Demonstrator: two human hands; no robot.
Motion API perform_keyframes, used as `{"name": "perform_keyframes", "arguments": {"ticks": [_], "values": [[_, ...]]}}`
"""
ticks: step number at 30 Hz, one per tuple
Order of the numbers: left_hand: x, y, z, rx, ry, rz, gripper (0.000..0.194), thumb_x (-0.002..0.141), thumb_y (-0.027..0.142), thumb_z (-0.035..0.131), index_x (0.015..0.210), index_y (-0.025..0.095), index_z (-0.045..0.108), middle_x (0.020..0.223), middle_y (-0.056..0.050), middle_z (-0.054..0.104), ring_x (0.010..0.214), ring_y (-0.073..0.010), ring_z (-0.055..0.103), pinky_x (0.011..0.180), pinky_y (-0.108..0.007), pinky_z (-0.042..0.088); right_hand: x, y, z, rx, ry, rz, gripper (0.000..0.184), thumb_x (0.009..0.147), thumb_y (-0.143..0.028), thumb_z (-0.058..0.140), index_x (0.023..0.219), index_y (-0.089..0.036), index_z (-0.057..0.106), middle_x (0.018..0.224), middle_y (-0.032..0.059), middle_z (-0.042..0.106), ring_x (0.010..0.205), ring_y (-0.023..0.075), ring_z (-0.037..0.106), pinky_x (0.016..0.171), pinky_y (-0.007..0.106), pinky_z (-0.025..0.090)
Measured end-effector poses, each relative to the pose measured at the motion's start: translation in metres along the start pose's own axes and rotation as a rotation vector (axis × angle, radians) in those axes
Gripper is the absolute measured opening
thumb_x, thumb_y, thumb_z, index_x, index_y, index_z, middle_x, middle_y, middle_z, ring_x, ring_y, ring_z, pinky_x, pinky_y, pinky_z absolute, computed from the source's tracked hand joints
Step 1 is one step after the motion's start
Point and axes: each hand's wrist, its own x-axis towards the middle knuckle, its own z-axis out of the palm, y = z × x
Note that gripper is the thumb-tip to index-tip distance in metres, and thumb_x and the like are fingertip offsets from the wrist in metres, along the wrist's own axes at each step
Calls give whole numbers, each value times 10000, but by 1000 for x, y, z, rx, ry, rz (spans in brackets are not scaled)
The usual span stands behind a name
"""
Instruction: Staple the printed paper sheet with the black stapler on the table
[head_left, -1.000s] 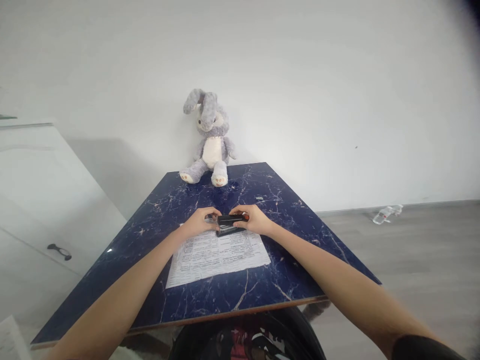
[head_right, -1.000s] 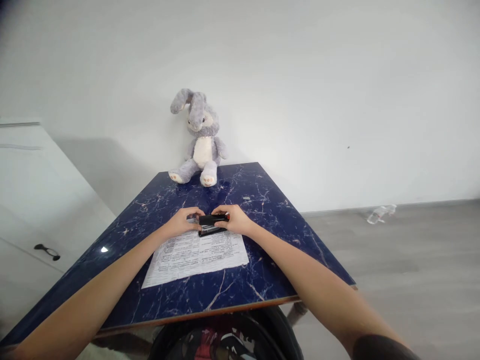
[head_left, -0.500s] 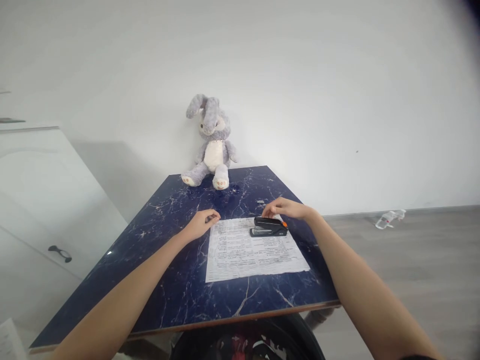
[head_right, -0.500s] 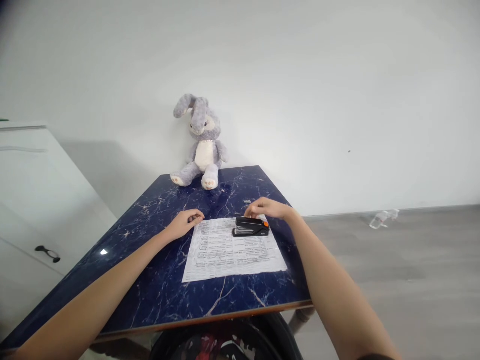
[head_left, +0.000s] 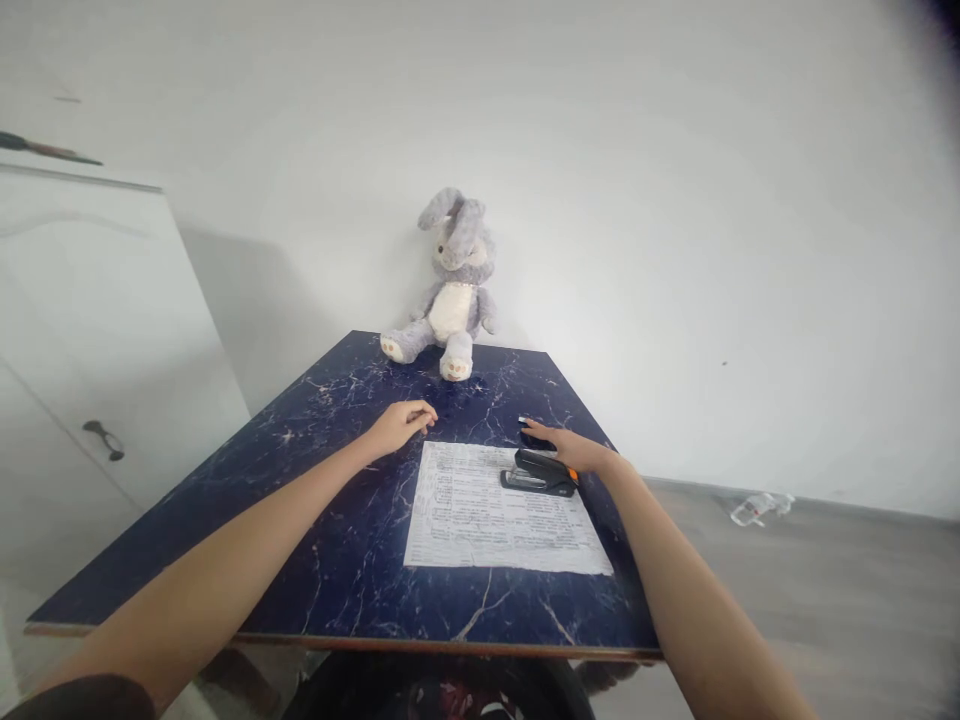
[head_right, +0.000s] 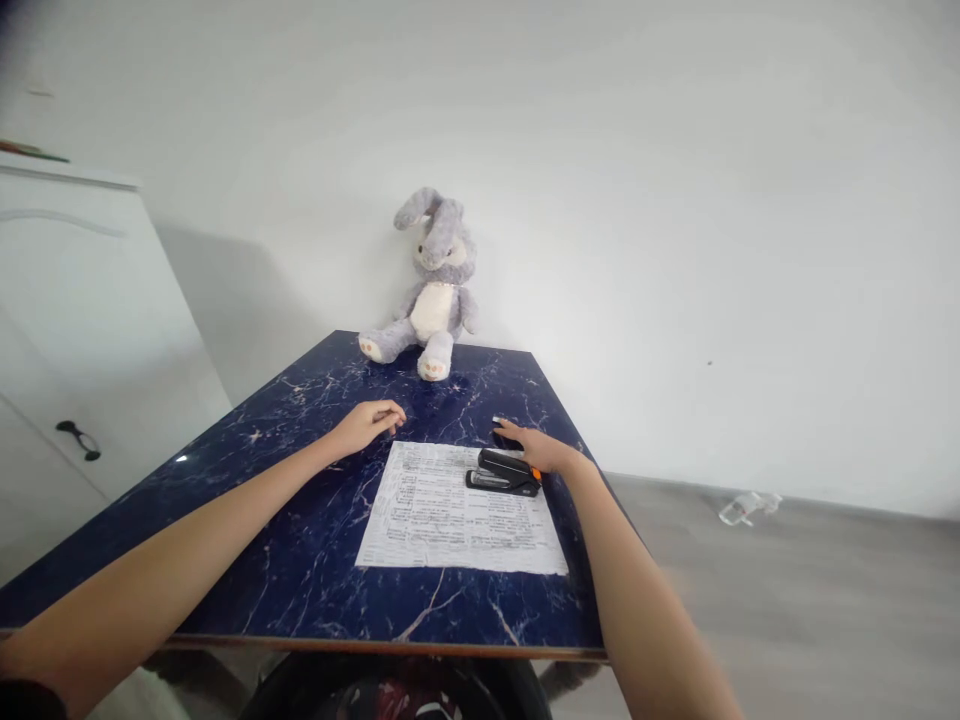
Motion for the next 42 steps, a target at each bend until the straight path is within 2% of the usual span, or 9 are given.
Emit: {"name": "perform_keyframes", "arguments": {"ticks": [7, 13, 17, 21, 25, 28, 32, 35, 42], "values": [[6, -41, -76, -468, 558, -61, 221, 784, 332, 712, 907, 148, 715, 862, -63, 674, 680, -135, 604, 597, -241, 418, 65, -32, 25, -35, 33, -72, 776, 909, -552, 589, 1580, -256, 337, 1665, 72, 202, 1539, 315, 168, 1256, 532, 123], [-24, -67, -158, -967, 931, -30, 102, 694, 185, 643, 691, 172, 542, 596, 39, 442, 497, -82, 427, 493, -211, 344, 159, -109, 47, 7, -12, -178, 814, 904, -444, 629, 1601, -224, 269, 1646, 130, 250, 1542, 342, 132, 1224, 621, 92], [-53, -62, -187, -1176, 830, 180, 259, 718, 220, 522, 589, 198, 299, 516, 62, 227, 411, -82, 220, 443, -237, 292, 209, -167, 66, 24, -82, -266, 668, 952, -305, 570, 1573, -326, 324, 1650, 54, 268, 1539, 365, 132, 1175, 717, 84], [-64, -50, -189, -1185, 849, 245, 316, 758, 234, 464, 589, 199, 199, 493, 54, 177, 402, -92, 197, 445, -252, 292, 226, -191, 76, 14, -96, -320, 620, 952, -198, 522, 1529, -386, 394, 1654, -9, 258, 1532, 389, 144, 1136, 777, 107], [-60, -40, -179, -1158, 849, 146, 412, 816, 306, 486, 588, 195, 161, 490, 57, 184, 398, -79, 221, 460, -243, 309, 221, -186, 77, 12, -3, -440, 623, 940, -177, 535, 1520, -368, 412, 1671, -1, 207, 1544, 374, 96, 1137, 768, 147], [-56, -35, -173, -1170, 781, 98, 428, 821, 314, 477, 575, 196, 147, 486, 54, 182, 392, -80, 214, 457, -251, 314, 219, -180, 79, -15, 7, -510, 534, 976, -207, 502, 1486, -362, 466, 1630, 13, 329, 1533, 367, 170, 1131, 768, 167], [-55, -32, -169, -1197, 683, 59, 406, 788, 281, 449, 557, 201, 125, 483, 48, 146, 377, -91, 200, 439, -273, 303, 226, -174, 86, -8, 36, -526, 495, 989, -227, 498, 1484, -252, 487, 1574, 87, 430, 1494, 309, 315, 1205, 583, 260], [-55, -34, -166, -1207, 621, 5, 417, 754, 274, 470, 557, 203, 110, 479, 54, 117, 368, -93, 205, 438, -277, 299, 233, -170, 90, 19, 79, -587, 454, 990, -255, 519, 1429, -146, 548, 1573, 155, 401, 1466, 283, 370, 1214, 444, 309], [-49, -43, -156, -1206, 441, -59, 392, 649, 216, 497, 555, 210, 117, 469, 51, 135, 366, -95, 234, 443, -273, 310, 228, -171, 88, 68, 108, -585, 440, 980, -252, 537, 1411, -170, 572, 1617, 142, 296, 1459, 281, 374, 1208, 435, 319]]}}
